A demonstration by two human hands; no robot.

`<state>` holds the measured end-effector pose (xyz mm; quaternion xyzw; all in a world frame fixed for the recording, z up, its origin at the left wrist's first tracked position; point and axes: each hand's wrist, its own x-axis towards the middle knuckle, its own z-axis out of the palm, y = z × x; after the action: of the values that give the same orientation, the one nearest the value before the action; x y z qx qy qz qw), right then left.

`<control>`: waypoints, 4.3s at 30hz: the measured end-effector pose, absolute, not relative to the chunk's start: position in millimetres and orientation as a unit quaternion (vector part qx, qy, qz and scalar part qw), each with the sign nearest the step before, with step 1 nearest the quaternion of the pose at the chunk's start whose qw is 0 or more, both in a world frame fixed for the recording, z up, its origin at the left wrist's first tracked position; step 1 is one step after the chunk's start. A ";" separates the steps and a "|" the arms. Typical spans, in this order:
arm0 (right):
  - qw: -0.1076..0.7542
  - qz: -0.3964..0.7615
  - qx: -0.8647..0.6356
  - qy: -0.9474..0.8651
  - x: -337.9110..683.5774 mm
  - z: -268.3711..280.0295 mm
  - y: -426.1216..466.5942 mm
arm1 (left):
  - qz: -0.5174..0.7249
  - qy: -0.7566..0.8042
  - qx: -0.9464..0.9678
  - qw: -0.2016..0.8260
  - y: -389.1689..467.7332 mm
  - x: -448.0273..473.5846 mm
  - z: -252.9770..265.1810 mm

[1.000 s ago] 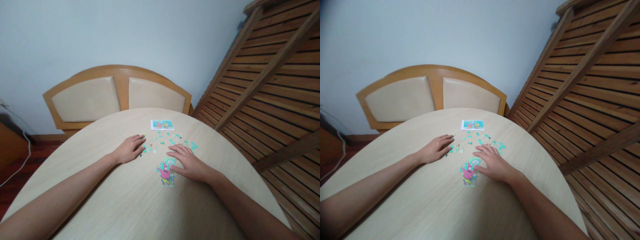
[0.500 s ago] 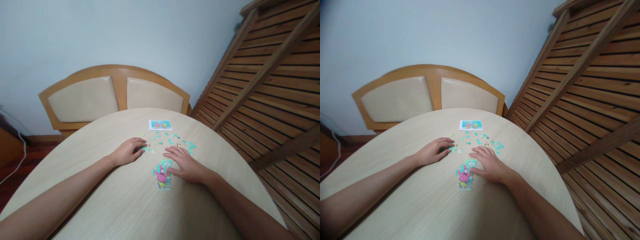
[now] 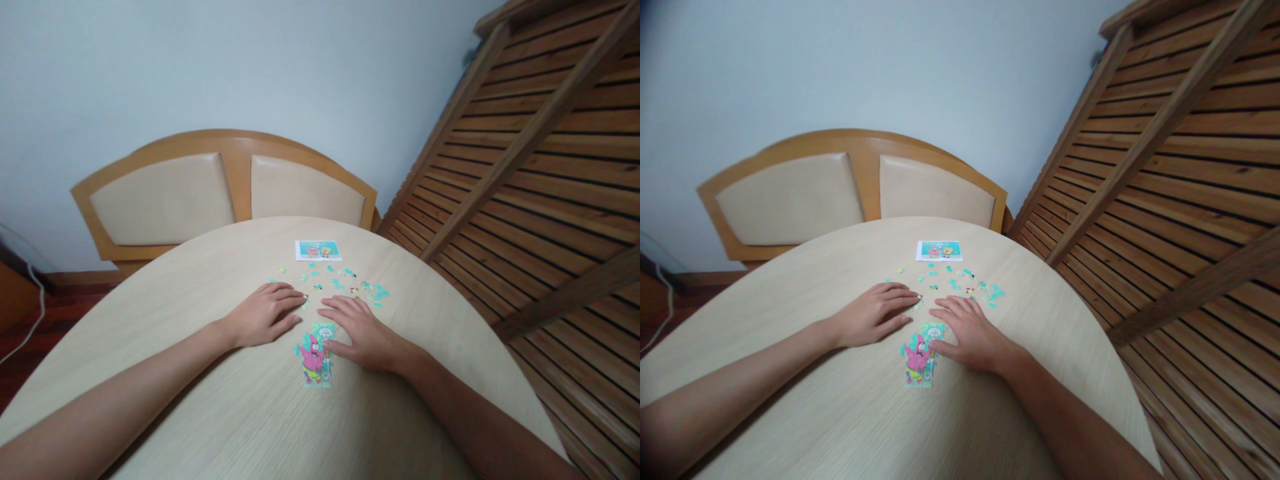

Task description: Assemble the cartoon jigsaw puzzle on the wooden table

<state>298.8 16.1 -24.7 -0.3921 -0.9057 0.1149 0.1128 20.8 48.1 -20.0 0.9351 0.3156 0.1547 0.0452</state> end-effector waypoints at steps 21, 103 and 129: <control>0.205 0.025 -0.579 -0.788 343.0 -46.9 52.0 | 0.218 0.355 0.909 -0.028 48.1 18.4 -19.0; 0.207 0.184 -0.330 -0.902 317.0 -15.4 27.3 | 0.167 0.133 0.974 0.076 34.2 22.7 -21.7; 0.163 0.177 -0.503 -0.830 307.0 -13.0 15.8 | 0.127 0.163 0.977 0.057 22.6 30.2 -19.0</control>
<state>307.0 15.8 -13.0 -0.5034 -0.8298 0.1769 0.1633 30.2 22.6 -19.0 0.9768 0.1628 0.1269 0.0568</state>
